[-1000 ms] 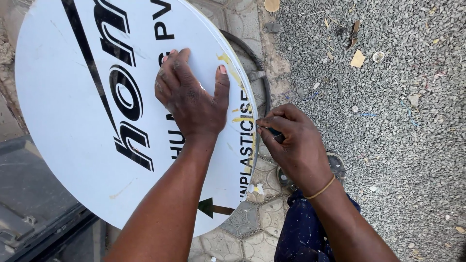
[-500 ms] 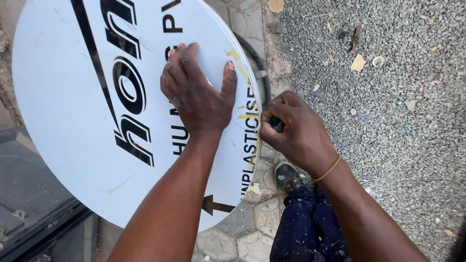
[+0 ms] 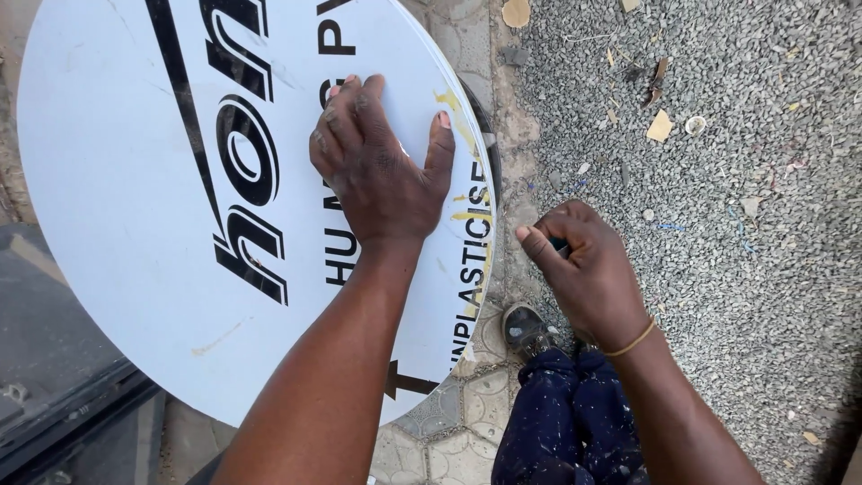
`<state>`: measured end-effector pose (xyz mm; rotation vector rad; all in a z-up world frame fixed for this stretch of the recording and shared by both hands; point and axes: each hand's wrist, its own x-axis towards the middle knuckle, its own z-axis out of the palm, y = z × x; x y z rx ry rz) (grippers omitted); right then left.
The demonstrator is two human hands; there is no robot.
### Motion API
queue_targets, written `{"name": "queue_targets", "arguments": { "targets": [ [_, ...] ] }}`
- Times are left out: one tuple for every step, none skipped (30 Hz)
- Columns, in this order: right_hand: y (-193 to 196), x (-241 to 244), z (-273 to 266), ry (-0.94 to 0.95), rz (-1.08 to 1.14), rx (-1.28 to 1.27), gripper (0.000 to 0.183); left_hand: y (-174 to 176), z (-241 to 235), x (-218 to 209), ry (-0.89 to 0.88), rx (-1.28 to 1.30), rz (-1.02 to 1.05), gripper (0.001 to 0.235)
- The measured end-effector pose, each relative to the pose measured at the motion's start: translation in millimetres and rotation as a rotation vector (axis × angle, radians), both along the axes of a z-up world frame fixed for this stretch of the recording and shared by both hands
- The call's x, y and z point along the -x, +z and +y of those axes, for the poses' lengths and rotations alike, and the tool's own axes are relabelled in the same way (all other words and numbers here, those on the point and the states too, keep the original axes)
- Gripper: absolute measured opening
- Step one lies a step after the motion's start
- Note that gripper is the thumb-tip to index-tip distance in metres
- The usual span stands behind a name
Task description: The person sits on the ground and uses a sanding block to smooth the surface of a white circular sign. They hold the sign steady with one hand while sanding the edges and the area around the printed text with the other hand.
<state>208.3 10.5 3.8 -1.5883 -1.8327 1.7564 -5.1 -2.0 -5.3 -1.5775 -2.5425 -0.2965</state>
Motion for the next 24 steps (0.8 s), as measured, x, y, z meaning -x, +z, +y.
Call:
{"name": "queue_targets", "arguments": {
  "targets": [
    [6.2,3.1,1.7,0.002,0.001,-0.003,0.043,1.3,0.8,0.1,0.002,-0.003,0.001,0.061],
    [12.2,6.1,3.4,-0.014,-0.02,-0.017,0.014,2.5,1.7,0.1,-0.005,-0.004,-0.005,0.06],
    [18.6,8.7,3.8,-0.031,-0.044,-0.027,0.024,3.3,1.1,-0.4,-0.013,-0.001,-0.015,0.06],
    [21.1,9.6,2.4,-0.028,-0.047,-0.026,0.024,3.4,-0.3,-0.9,-0.011,0.0,-0.018,0.06],
    [23.3,11.0,2.5,-0.017,-0.028,-0.073,0.023,3.6,0.2,-0.9,-0.012,-0.003,-0.012,0.059],
    [25.5,12.3,2.5,-0.005,-0.008,-0.119,0.022,3.9,0.7,-0.9,-0.013,-0.006,-0.007,0.059],
    [26.8,14.0,2.9,-0.002,-0.012,-0.12,0.022,3.8,0.6,-1.0,-0.011,-0.007,-0.011,0.059],
    [28.2,15.8,3.2,0.014,-0.025,-0.136,0.019,3.7,0.4,-0.9,-0.01,-0.001,-0.003,0.059],
    [29.2,18.0,4.4,0.031,-0.035,-0.156,0.017,3.8,1.1,-0.4,-0.008,0.001,0.006,0.059],
    [28.2,18.6,5.4,0.034,-0.037,-0.16,0.017,4.4,1.0,-1.1,-0.006,-0.003,0.005,0.059],
    [26.8,19.9,6.5,0.05,-0.028,-0.156,0.017,4.4,0.8,-1.0,-0.008,-0.006,0.007,0.059],
    [25.2,21.4,7.4,0.066,-0.02,-0.151,0.017,4.3,0.4,-0.7,-0.01,-0.01,0.01,0.06],
    [25.7,21.7,9.2,0.075,-0.024,-0.154,0.017,4.5,1.0,-0.7,-0.001,-0.012,0.006,0.06],
    [26.1,22.1,10.7,0.086,-0.024,-0.174,0.017,4.8,1.3,-0.6,-0.003,-0.016,0.007,0.059],
    [26.8,22.7,11.4,0.098,-0.025,-0.19,0.016,5.4,0.6,-0.4,-0.004,-0.017,0.009,0.059],
    [28.7,21.7,12.3,0.108,-0.029,-0.189,0.016,4.0,-1.2,-2.6,0.005,-0.016,0.003,0.059],
    [29.7,23.4,14.5,0.13,-0.031,-0.189,0.014,3.1,-1.0,-1.8,0.002,-0.03,0.013,0.06],
    [31.0,25.2,16.7,0.153,-0.033,-0.189,0.011,2.5,-0.7,-1.0,-0.001,-0.043,0.022,0.061],
    [30.4,26.8,18.4,0.161,-0.031,-0.191,0.011,4.0,-0.1,-1.0,0.007,-0.045,0.023,0.061],
    [29.7,28.3,20.0,0.183,-0.03,-0.246,0.011,5.5,0.5,-0.9,0.009,-0.052,0.027,0.062],
    [29.2,28.7,20.9,0.205,-0.033,-0.299,0.011,6.3,0.4,-2.3,0.012,-0.058,0.026,0.064],
    [31.2,31.9,19.7,0.213,-0.036,-0.298,0.011,5.7,-2.1,-2.9,0.019,-0.057,0.022,0.064],
    [32.7,36.4,20.7,0.179,-0.072,-0.214,0.008,5.3,-1.6,-2.1,0.015,-0.062,0.015,0.063],
    [34.3,40.7,21.9,0.144,-0.108,-0.131,0.007,5.0,-0.9,-1.4,0.011,-0.067,0.008,0.063]
  ]
}}
